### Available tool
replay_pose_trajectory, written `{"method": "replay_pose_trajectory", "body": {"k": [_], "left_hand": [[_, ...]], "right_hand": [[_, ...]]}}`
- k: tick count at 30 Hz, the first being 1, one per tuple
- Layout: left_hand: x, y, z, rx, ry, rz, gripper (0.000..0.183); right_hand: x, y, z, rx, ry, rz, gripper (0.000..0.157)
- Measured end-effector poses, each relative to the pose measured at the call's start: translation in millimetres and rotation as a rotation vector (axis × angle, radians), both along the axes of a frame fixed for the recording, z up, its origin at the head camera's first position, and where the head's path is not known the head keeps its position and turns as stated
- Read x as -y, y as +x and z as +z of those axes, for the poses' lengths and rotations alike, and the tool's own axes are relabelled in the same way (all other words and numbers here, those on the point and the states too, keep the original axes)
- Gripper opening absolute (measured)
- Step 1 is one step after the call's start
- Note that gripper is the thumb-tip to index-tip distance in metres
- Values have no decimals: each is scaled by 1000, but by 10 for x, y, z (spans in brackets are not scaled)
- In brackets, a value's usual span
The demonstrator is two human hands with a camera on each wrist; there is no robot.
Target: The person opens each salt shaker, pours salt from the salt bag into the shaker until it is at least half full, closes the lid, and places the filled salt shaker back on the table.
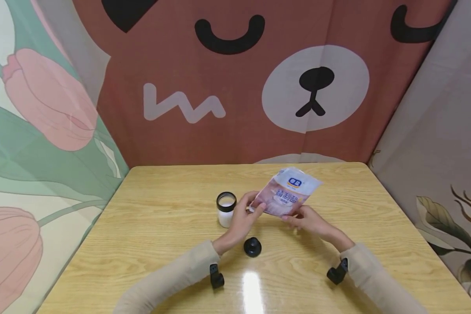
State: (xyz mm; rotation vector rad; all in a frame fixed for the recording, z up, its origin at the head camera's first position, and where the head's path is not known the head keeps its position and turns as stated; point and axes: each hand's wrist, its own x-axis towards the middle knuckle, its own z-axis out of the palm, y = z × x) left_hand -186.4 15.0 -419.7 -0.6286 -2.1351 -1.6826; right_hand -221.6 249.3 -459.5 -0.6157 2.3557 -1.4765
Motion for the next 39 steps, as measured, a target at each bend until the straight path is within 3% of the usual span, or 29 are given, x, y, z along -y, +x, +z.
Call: {"method": "replay_pose_trajectory", "body": {"k": [3, 10, 12, 21, 28, 39], "left_hand": [[5, -4, -10, 35, 5, -17, 31], [-27, -202, -339, 70, -36, -36, 30], [-33, -219, -371, 77, -67, -30, 28], [-51, -256, -372, 102, -212, -39, 26], [-82, -321, -340, 145, -396, 21, 26], [-135, -378, -359, 108, -533, 3, 21]], "right_hand": [[-7, 12, 20, -9, 18, -18, 22], [-34, 35, 116, -54, 52, -43, 24], [-52, 33, 132, -74, 51, -51, 23], [-174, 19, 109, -180, 123, -105, 27], [-230, -9, 86, -230, 83, -123, 25], [-280, -68, 43, -189, 34, -139, 31]]}}
